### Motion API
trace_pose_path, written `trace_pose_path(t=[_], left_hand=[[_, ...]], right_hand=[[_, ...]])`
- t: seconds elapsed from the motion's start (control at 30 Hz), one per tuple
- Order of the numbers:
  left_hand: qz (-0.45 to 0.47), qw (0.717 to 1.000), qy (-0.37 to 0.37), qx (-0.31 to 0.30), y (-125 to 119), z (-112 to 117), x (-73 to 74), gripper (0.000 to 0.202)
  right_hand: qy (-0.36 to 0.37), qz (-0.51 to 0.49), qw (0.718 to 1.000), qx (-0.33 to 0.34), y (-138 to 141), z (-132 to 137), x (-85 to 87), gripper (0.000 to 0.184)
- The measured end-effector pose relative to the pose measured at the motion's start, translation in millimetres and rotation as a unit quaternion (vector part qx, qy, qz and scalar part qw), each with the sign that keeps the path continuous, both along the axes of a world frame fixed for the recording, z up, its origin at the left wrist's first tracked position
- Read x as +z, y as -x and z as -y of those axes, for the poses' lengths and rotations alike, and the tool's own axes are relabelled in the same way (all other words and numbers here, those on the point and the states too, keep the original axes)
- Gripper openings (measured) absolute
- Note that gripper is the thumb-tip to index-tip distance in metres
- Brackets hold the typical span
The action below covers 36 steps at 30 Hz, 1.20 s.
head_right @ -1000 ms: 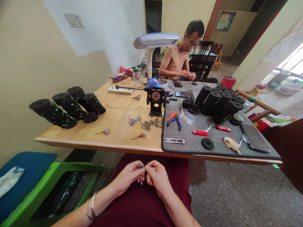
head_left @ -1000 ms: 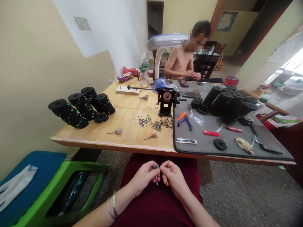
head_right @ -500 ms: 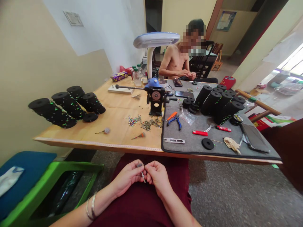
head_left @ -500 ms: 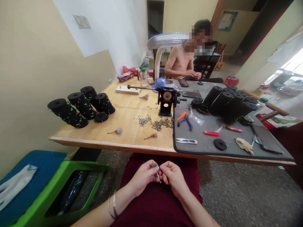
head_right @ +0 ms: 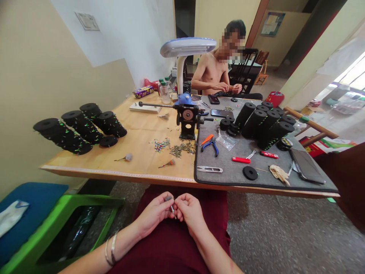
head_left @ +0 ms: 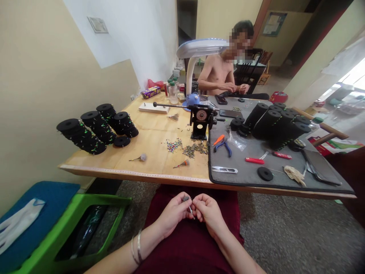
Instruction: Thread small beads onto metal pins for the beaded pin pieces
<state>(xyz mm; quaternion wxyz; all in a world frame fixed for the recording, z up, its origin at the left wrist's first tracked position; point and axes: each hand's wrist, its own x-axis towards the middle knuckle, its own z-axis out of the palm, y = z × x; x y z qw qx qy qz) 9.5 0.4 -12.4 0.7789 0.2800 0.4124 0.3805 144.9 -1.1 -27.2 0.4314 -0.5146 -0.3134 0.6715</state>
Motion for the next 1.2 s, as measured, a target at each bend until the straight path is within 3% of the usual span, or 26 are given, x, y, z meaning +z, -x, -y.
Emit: trace_pose_path(t=[0.17, 0.33, 0.6, 1.03, 1.2], left_hand=[[-0.012, 1.000, -0.020, -0.003, 1, 0, -4.1, 0.027], [-0.083, 0.994, -0.069, -0.024, 1, -1, -10.0, 0.018], [-0.152, 0.979, -0.123, -0.049, -2, -1, -1.7, 0.016], [-0.165, 0.977, -0.128, -0.053, 0, -1, -4.9, 0.007], [-0.218, 0.961, -0.164, -0.032, -1, -3, -2.9, 0.008]], right_hand=[[0.004, -0.018, 1.000, -0.010, 0, 0, -3.3, 0.033], [0.020, -0.035, 0.999, -0.014, -1, 0, -9.4, 0.031], [0.034, -0.101, 0.994, -0.032, -3, 0, -15.3, 0.030], [-0.034, -0.016, 0.999, -0.035, -3, 2, -7.5, 0.034], [-0.046, 0.007, 0.999, -0.025, -1, 2, -5.9, 0.033]])
